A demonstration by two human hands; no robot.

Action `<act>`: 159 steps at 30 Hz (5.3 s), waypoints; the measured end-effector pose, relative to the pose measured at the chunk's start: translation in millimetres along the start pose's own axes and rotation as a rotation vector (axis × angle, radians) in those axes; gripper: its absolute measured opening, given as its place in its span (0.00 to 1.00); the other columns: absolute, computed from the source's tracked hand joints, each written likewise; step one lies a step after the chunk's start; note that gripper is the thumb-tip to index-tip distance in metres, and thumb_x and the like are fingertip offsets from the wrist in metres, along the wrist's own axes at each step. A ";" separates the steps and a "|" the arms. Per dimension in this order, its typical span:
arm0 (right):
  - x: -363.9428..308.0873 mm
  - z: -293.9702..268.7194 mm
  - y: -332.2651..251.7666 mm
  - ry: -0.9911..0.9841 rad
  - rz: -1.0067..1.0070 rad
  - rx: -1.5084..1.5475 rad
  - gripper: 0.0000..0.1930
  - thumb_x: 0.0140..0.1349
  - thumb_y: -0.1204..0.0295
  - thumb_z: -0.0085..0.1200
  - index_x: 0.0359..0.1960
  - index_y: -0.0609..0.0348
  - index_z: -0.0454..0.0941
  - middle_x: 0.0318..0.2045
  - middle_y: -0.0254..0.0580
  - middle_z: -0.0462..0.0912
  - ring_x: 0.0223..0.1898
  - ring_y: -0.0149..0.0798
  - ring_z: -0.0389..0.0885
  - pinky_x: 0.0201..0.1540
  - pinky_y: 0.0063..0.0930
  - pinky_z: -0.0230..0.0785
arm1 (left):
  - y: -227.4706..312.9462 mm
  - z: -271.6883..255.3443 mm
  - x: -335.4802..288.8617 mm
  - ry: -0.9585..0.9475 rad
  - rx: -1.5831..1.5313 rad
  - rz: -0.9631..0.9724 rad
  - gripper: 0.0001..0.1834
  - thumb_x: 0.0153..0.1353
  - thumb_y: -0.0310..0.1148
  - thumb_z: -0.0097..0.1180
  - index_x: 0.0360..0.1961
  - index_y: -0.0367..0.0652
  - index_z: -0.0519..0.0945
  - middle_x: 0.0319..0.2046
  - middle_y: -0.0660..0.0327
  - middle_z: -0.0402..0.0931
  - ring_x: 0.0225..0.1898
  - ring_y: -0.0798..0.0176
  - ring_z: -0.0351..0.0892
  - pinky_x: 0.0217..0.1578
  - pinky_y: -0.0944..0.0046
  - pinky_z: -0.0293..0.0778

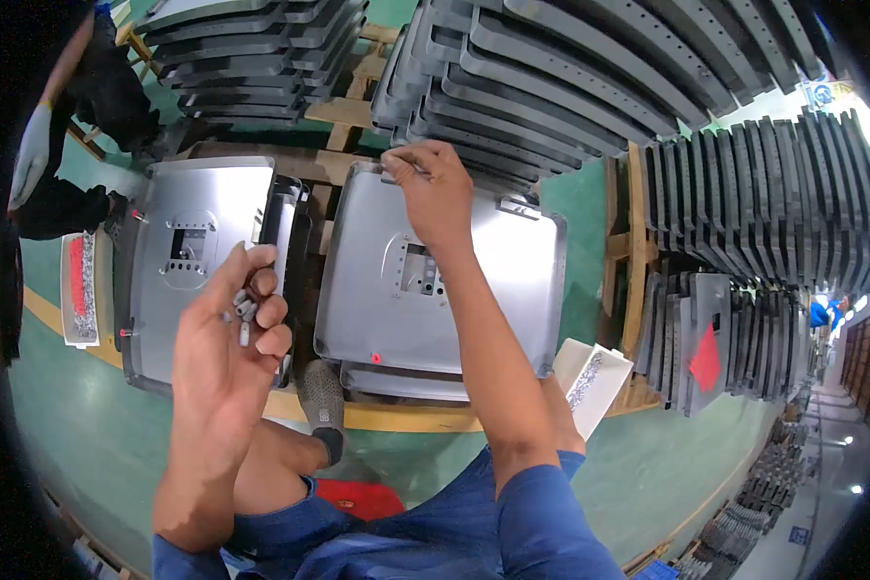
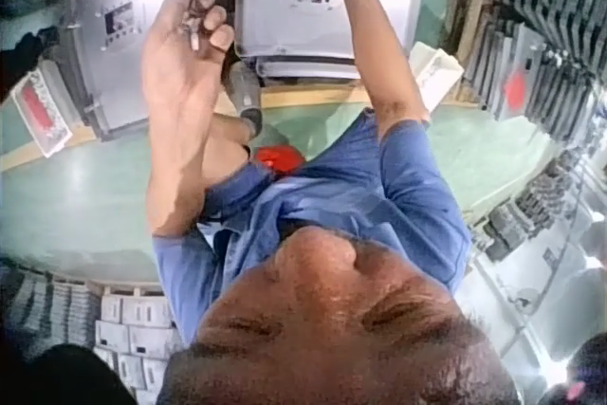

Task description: The person assembles small components and fasteners onto metal housing panels by hand.

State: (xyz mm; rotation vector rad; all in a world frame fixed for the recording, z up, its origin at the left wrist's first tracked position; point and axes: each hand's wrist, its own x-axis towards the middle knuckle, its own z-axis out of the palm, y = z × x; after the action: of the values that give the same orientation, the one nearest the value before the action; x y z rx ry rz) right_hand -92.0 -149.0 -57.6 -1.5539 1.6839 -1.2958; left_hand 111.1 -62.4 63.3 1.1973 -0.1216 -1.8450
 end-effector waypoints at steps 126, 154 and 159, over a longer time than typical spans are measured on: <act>-140.2 168.8 -8.3 -0.533 0.253 -0.594 0.16 0.61 0.59 0.41 0.29 0.63 0.66 0.17 0.52 0.77 0.22 0.54 0.77 0.26 0.45 0.69 | 227.4 -516.1 139.5 0.703 2.319 0.994 0.18 0.62 0.45 0.40 0.38 0.43 0.75 0.27 0.50 0.76 0.30 0.48 0.76 0.28 0.50 0.70; -253.0 -85.5 -139.3 -0.265 -0.131 -0.546 0.09 0.49 0.74 0.50 0.33 0.60 0.70 0.30 0.43 0.69 0.34 0.45 0.72 0.28 0.38 0.69 | -118.3 -39.0 -49.9 -0.320 0.348 -0.455 0.18 0.64 0.41 0.34 0.39 0.39 0.73 0.33 0.61 0.74 0.36 0.61 0.71 0.42 0.57 0.66; -241.3 -87.7 -126.4 -0.325 -0.124 -0.521 0.06 0.49 0.75 0.49 0.30 0.59 0.70 0.28 0.43 0.69 0.32 0.47 0.72 0.29 0.38 0.68 | -122.3 -34.4 -49.3 -0.271 0.399 -0.380 0.12 0.63 0.39 0.39 0.25 0.47 0.69 0.23 0.65 0.68 0.28 0.64 0.68 0.33 0.58 0.67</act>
State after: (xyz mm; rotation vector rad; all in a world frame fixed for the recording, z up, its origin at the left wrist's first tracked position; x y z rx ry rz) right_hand -54.8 119.5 33.9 -2.0591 1.8137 -0.6236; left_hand 66.7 57.4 16.1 1.2944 -0.4595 -2.3945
